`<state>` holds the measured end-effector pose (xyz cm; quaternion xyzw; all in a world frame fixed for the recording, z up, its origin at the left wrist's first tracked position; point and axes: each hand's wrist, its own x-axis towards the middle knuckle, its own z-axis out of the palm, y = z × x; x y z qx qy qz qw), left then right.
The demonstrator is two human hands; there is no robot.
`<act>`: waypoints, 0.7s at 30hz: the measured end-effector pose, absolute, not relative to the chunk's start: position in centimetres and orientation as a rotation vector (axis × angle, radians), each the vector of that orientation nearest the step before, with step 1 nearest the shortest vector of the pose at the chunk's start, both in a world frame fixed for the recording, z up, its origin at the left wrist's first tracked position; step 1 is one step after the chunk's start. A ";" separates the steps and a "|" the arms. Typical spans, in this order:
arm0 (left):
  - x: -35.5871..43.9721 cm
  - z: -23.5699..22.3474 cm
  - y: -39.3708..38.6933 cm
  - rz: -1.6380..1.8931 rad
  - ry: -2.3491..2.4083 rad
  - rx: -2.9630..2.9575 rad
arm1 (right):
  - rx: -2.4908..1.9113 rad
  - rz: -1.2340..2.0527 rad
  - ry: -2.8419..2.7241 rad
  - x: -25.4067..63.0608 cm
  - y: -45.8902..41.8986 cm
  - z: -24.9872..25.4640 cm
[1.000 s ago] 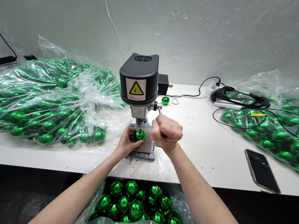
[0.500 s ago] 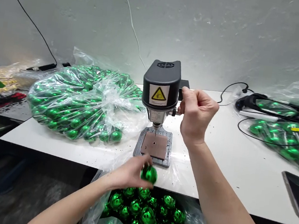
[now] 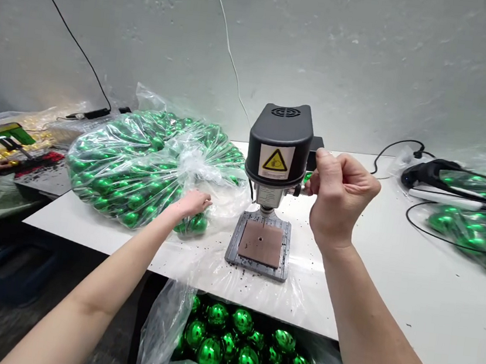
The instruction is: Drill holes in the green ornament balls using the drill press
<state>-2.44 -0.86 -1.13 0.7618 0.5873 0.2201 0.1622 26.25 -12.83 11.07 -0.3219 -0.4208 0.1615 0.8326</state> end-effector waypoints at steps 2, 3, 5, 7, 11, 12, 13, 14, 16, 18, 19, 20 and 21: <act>-2.6 -0.9 -0.3 0.518 1.727 2.235 | -0.673 0.341 -0.896 26.3 -12.8 11.0; -2.6 -0.7 -0.3 0.436 1.767 2.292 | -0.670 0.340 -0.896 26.3 -12.8 11.0; -2.4 -0.2 -0.5 0.262 1.842 2.425 | -0.676 0.334 -0.896 26.3 -12.8 11.0; -2.3 0.6 -1.0 0.094 1.802 2.546 | -0.686 0.336 -0.897 26.3 -12.9 10.9; -2.8 2.1 -2.6 0.061 1.427 2.561 | -0.669 0.344 -0.906 26.3 -12.9 10.9; -3.0 2.3 -3.0 0.080 1.394 2.531 | -0.665 0.340 -0.912 26.3 -12.9 10.9; -3.3 2.5 -3.2 0.096 1.408 2.507 | -0.665 0.338 -0.919 26.3 -13.0 10.9; -3.6 2.4 -3.4 0.108 1.460 2.494 | -0.667 0.336 -0.923 26.3 -13.0 10.9; -4.1 2.1 -3.4 0.125 1.611 2.492 | -0.670 0.334 -0.920 26.3 -13.0 10.9; -4.5 1.3 -3.1 0.143 1.746 2.452 | -0.670 0.334 -0.914 26.3 -13.1 10.9; -4.7 0.9 -2.9 0.149 1.791 2.414 | -0.669 0.336 -0.913 26.2 -13.1 10.9; -4.7 0.4 -2.7 0.146 1.818 2.379 | -0.668 0.335 -0.910 26.2 -13.1 10.9; -4.6 -0.1 -2.5 0.137 1.836 2.348 | -0.670 0.337 -0.909 26.1 -13.2 10.8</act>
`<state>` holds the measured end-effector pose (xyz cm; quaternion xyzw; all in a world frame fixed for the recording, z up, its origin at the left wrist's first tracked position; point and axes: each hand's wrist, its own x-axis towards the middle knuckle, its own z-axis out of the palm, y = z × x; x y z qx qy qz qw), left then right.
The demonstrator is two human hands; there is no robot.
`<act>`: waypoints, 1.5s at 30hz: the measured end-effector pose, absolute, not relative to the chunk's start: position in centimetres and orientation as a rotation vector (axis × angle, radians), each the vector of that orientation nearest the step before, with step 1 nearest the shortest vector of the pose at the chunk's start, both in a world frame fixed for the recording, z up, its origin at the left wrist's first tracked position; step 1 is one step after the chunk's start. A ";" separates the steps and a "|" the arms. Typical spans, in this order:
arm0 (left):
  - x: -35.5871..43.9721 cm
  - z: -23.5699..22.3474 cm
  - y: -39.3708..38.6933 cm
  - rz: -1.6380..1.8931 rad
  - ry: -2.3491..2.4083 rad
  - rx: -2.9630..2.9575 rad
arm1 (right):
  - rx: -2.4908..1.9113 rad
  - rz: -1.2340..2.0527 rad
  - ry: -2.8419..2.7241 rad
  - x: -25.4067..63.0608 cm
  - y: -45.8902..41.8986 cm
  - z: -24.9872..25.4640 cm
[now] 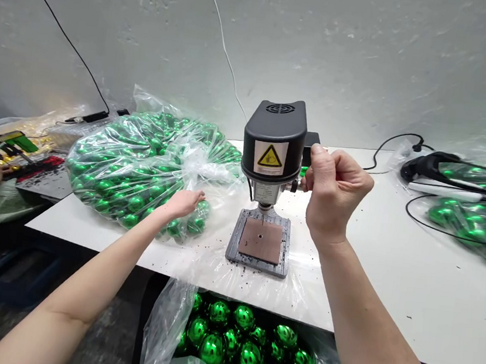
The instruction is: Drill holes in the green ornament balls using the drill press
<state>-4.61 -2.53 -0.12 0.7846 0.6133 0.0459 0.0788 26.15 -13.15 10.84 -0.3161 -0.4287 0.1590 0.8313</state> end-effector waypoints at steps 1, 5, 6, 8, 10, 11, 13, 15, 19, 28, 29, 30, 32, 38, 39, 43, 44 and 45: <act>-4.5 -0.6 -2.4 0.126 1.850 2.324 | -0.674 0.338 -0.909 26.1 -13.2 10.8; -3.3 -2.3 -2.1 0.125 1.891 2.300 | -0.698 0.329 -0.935 26.2 -13.3 10.6; -3.1 -2.4 -2.1 0.144 1.905 2.298 | -0.699 0.327 -0.945 26.2 -13.2 10.6; -2.6 -2.4 -2.4 0.185 1.925 2.309 | -0.693 0.319 -0.947 26.3 -13.1 10.4; -2.4 -1.9 -3.1 0.321 1.920 2.345 | -0.683 0.310 -0.949 26.4 -13.0 10.4; -2.2 -1.5 -3.7 0.479 1.893 2.350 | -0.678 0.306 -0.952 26.5 -13.0 10.3; -1.9 -0.4 -5.2 0.940 1.755 2.244 | -0.679 0.301 -0.962 26.5 -12.9 10.3; -1.3 0.6 -7.1 1.342 1.499 1.966 | -0.677 0.302 -0.960 26.5 -12.9 10.2; 0.3 1.6 -10.8 1.369 1.076 1.398 | -0.671 0.303 -0.947 26.4 -12.9 10.2; 4.8 -3.4 -12.0 1.028 1.127 1.296 | -0.681 0.292 -0.986 26.6 -12.8 10.2; 5.3 -3.9 -11.7 1.030 1.165 1.355 | -0.674 0.288 -0.990 26.6 -12.8 10.2; 5.6 -4.4 -11.3 1.020 1.191 1.409 | -0.669 0.285 -0.994 26.6 -12.7 10.2; 6.3 -5.1 -10.5 0.964 1.196 1.498 | -0.656 0.281 -0.996 26.5 -12.7 10.3; 7.7 -6.0 -9.2 0.812 1.123 1.698 | -0.662 0.285 -0.998 26.5 -12.9 10.4; 8.0 -6.1 -9.3 0.806 1.122 1.736 | -0.661 0.287 -0.998 26.5 -12.9 10.4; 9.0 -6.6 -9.5 0.868 1.130 1.822 | -0.646 0.296 -0.998 26.5 -12.8 10.3; 9.2 -6.9 -9.6 0.899 1.133 1.826 | -0.646 0.296 -0.998 26.5 -12.8 10.3; 9.5 -7.2 -9.6 0.932 1.138 1.827 | -0.646 0.294 -0.999 26.5 -12.7 10.2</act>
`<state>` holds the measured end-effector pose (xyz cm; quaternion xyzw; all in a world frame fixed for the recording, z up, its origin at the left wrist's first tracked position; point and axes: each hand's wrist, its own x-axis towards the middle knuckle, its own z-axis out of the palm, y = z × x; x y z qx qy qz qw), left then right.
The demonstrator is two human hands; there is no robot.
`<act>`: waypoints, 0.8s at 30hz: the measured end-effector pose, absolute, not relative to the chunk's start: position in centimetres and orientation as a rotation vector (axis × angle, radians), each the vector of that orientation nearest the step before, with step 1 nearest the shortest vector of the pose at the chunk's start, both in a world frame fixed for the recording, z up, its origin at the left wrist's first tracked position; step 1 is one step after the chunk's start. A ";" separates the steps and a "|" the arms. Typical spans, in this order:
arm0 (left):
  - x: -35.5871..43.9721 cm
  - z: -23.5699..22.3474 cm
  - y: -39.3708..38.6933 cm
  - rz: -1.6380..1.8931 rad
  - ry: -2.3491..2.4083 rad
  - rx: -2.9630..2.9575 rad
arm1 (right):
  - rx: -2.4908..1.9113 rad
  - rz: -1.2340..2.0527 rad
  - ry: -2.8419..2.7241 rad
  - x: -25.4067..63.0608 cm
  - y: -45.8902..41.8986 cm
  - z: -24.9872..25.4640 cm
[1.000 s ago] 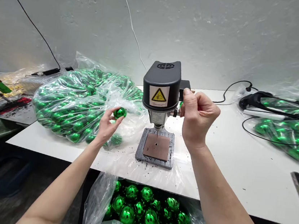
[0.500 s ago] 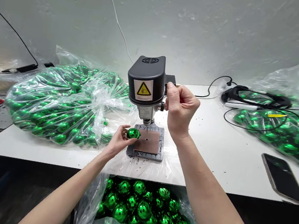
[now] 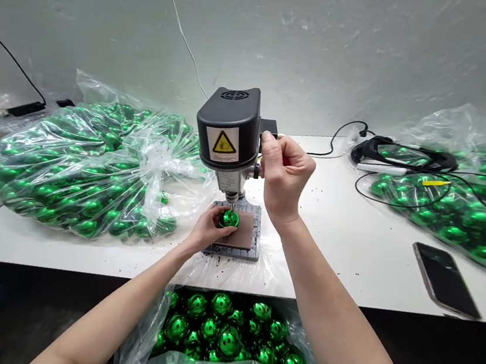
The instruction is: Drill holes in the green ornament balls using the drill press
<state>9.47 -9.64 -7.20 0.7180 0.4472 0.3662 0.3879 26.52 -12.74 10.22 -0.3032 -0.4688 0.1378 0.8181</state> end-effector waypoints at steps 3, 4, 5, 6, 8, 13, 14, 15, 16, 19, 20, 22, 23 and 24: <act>10.0 -8.1 -9.8 1.022 1.151 1.824 | -0.646 0.283 -1.001 26.6 -12.6 10.1; 10.1 -8.3 -9.9 1.047 1.160 1.827 | -0.645 0.279 -1.003 26.6 -12.6 10.1; 10.2 -8.5 -10.0 1.068 1.170 1.833 | -0.643 0.277 -1.007 26.6 -12.6 10.1; 10.2 -8.6 -10.0 1.084 1.182 1.845 | -0.641 0.275 -1.010 26.6 -12.6 10.1; 10.3 -8.7 -10.0 1.098 1.211 1.869 | -0.640 0.271 -1.012 26.6 -12.6 10.1; 10.5 -8.6 -9.5 1.072 1.243 1.879 | -0.654 0.259 -1.003 26.5 -12.6 10.1; 10.5 -8.5 -9.4 1.067 1.231 1.879 | -0.661 0.258 -0.999 26.5 -12.5 10.1; 10.5 -8.4 -9.4 1.062 1.213 1.870 | -0.669 0.260 -0.995 26.6 -12.5 10.2; 10.4 -8.4 -9.4 1.058 1.194 1.846 | -0.677 0.266 -0.993 26.6 -12.4 10.3; 10.1 -8.2 -9.5 1.054 1.173 1.699 | -0.701 0.315 -0.991 26.8 -11.8 11.0; 10.0 -8.1 -9.5 1.055 1.171 1.656 | -0.710 0.342 -0.991 26.9 -11.6 11.3; 9.7 -7.9 -9.6 1.056 1.156 1.655 | -0.736 0.403 -0.981 27.1 -11.0 12.1; 9.7 -7.9 -9.6 1.053 1.144 1.699 | -0.753 0.435 -0.968 27.2 -10.8 12.4; 9.6 -7.8 -9.7 1.053 1.133 1.760 | -0.768 0.467 -0.948 27.2 -10.5 12.8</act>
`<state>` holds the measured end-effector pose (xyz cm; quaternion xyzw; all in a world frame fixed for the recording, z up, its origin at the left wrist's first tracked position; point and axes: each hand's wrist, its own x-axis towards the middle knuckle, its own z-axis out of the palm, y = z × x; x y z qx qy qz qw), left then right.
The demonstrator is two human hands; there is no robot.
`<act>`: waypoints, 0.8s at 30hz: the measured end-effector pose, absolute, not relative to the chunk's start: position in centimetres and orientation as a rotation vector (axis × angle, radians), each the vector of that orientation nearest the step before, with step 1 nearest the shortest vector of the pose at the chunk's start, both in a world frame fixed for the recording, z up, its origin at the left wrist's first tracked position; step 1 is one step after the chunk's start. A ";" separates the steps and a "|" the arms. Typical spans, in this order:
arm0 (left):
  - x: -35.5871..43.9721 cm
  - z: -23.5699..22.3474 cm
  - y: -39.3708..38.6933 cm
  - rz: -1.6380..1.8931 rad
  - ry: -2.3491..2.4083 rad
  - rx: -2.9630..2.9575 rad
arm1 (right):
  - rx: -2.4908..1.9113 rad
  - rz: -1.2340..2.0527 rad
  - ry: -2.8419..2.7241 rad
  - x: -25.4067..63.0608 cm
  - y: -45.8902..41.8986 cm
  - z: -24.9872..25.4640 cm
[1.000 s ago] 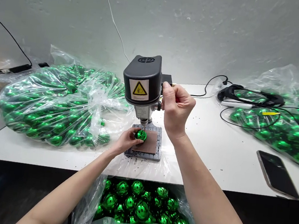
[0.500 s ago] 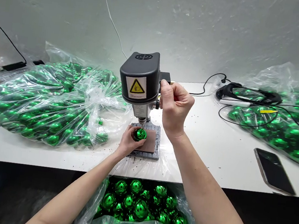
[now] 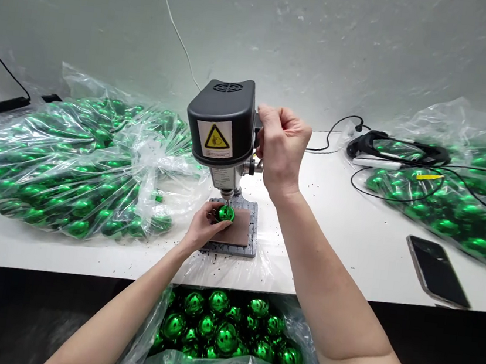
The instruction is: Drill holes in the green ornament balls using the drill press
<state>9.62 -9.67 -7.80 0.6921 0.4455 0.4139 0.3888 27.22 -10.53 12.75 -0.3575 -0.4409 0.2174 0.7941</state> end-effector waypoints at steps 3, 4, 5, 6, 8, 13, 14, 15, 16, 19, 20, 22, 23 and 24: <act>9.8 -7.9 -9.8 1.050 1.111 1.936 | -0.809 0.548 -0.879 27.3 -10.1 13.5; 10.0 -8.0 -9.8 1.049 1.107 1.967 | -0.820 0.563 -0.866 27.2 -10.1 13.6; 10.2 -8.2 -9.9 1.048 1.103 1.984 | -0.830 0.571 -0.860 27.2 -10.1 13.7; 10.4 -8.4 -9.9 1.048 1.103 1.991 | -0.840 0.574 -0.858 27.1 -10.1 13.8; 10.7 -8.7 -10.1 1.059 1.108 1.993 | -0.855 0.580 -0.860 27.1 -10.2 13.9; 10.8 -9.0 -10.4 1.102 1.057 2.005 | -0.856 0.590 -0.881 27.3 -10.1 13.6; 10.7 -9.1 -10.4 1.108 1.042 1.998 | -0.852 0.578 -0.902 27.4 -10.0 13.5; 10.7 -9.1 -10.4 1.114 1.036 1.982 | -0.845 0.561 -0.926 27.5 -9.9 13.3; 10.7 -9.2 -10.5 1.123 1.038 1.956 | -0.835 0.538 -0.950 27.6 -9.8 13.1; 11.0 -9.4 -10.6 1.150 1.078 1.844 | -0.798 0.465 -0.970 27.6 -9.9 12.7; 11.2 -9.4 -10.7 1.159 1.093 1.807 | -0.785 0.448 -0.961 27.5 -10.0 12.5; 11.5 -9.4 -10.9 1.173 1.125 1.750 | -0.768 0.429 -0.949 27.3 -10.5 12.3; 11.7 -9.4 -11.0 1.176 1.151 1.731 | -0.760 0.417 -0.952 27.2 -10.7 12.2; 11.9 -9.3 -11.1 1.173 1.187 1.717 | -0.754 0.401 -0.964 27.1 -10.9 12.1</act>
